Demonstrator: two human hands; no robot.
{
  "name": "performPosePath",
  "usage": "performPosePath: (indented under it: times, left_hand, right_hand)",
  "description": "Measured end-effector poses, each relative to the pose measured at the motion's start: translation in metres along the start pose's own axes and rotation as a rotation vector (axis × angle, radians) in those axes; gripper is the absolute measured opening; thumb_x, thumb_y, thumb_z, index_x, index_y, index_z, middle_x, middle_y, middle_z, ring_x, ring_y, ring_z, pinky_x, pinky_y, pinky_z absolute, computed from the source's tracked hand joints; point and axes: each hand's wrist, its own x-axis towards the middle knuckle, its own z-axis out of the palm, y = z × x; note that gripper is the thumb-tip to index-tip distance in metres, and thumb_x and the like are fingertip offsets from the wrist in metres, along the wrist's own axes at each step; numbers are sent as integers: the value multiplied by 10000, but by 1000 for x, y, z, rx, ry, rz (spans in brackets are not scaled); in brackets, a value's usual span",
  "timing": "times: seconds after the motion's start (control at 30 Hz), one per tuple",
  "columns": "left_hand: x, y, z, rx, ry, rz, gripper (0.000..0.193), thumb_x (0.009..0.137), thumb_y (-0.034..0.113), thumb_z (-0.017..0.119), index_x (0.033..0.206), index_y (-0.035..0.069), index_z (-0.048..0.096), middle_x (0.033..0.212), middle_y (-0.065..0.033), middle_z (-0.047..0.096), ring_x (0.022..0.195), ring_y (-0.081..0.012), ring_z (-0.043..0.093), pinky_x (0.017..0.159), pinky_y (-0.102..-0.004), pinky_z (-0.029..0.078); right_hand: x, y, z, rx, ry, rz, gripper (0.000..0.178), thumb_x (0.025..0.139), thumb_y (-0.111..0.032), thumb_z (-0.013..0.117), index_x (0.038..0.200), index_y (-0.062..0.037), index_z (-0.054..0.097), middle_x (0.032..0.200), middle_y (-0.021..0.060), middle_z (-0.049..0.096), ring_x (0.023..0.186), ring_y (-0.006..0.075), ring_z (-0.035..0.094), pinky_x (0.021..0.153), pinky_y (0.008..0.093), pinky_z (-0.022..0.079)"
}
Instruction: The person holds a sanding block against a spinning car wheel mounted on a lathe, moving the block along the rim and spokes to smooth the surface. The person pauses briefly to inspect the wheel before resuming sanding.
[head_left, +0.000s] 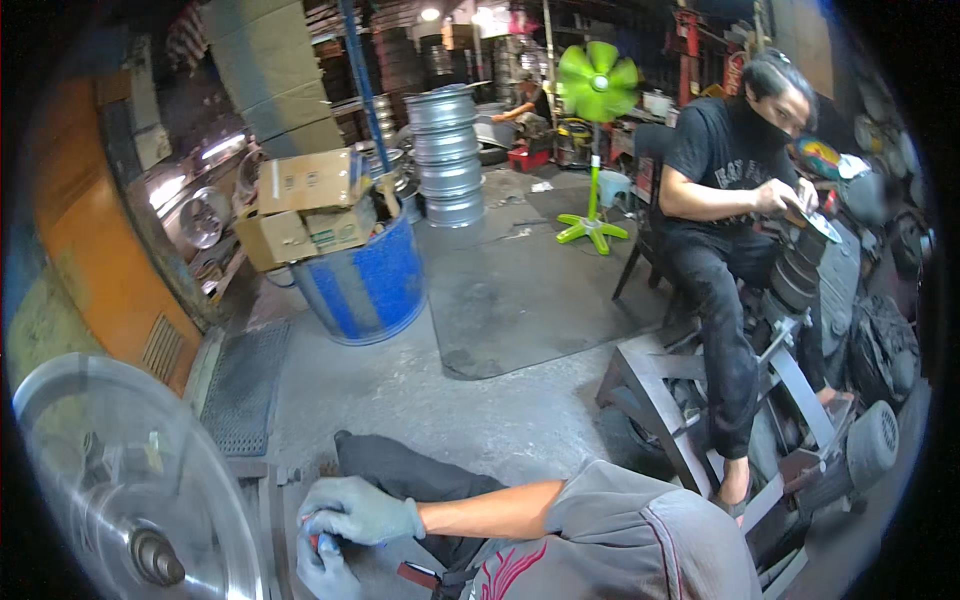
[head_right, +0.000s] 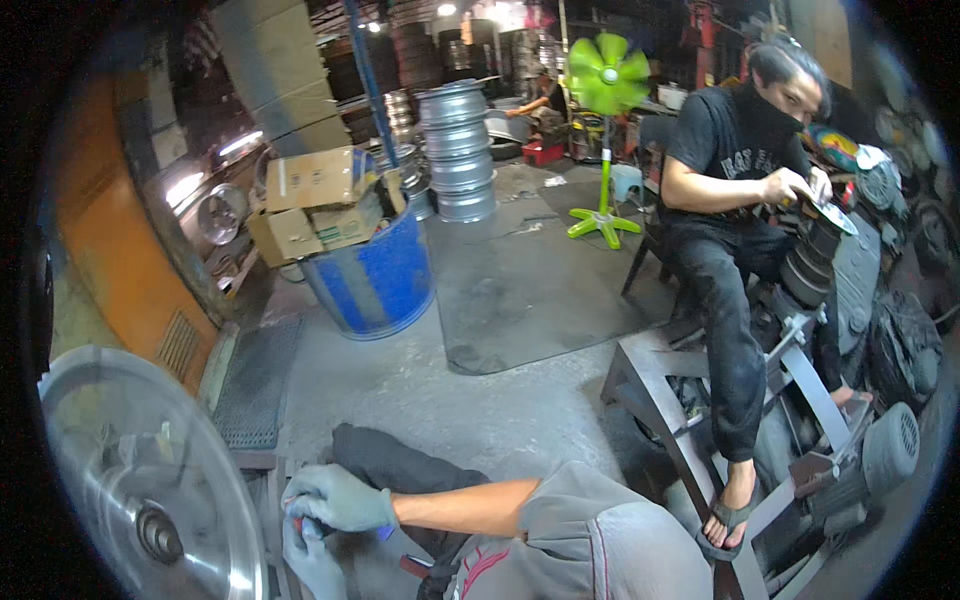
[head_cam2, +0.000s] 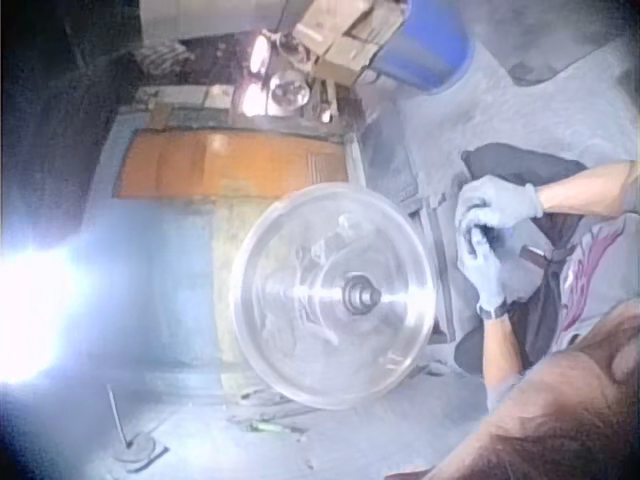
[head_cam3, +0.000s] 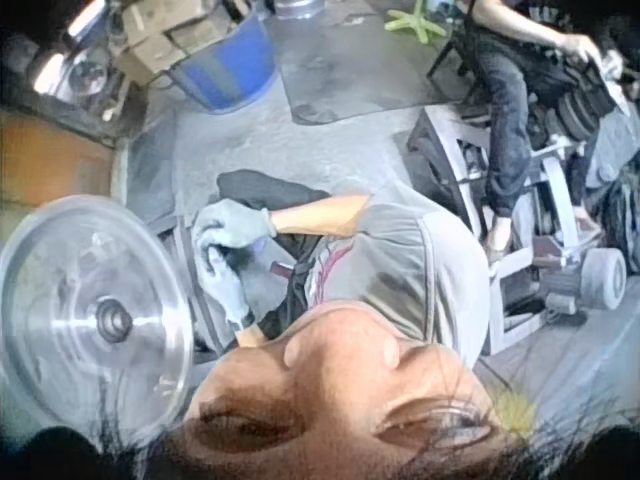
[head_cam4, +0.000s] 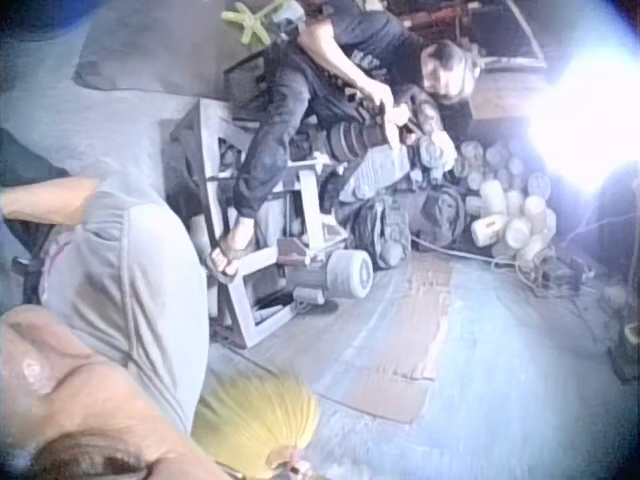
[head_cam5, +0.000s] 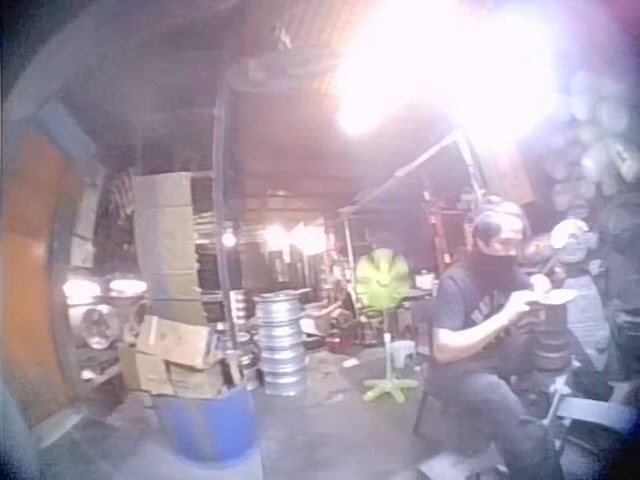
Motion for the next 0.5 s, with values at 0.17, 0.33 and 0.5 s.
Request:
performPosePath:
  times: [0.17,0.33,0.5]
  left_hand:
    - [-3,0,9,43,43,30,420,1148,298,604,1355,-58,684,1301,-142,726,1151,-222,664,988,-381,549]
    - [-5,9,18,36,37,9,483,1166,313,574,1438,-83,624,1363,-187,700,1199,-249,649,1032,-391,521]
    - [2,-10,18,144,-21,1,478,1183,288,539,1478,-83,594,1375,-219,684,1234,-274,634,1057,-390,500]
  right_hand:
    - [-4,11,8,349,-8,121,301,1095,-234,674,1276,4,706,1073,49,735,1017,124,669,962,324,545]
    - [-4,19,9,371,-14,119,238,1080,-213,689,1171,1,737,999,54,726,884,107,657,811,309,552]
    - [-7,12,-1,194,87,87,227,1068,-206,699,1131,5,754,1005,85,737,878,126,678,815,325,559]
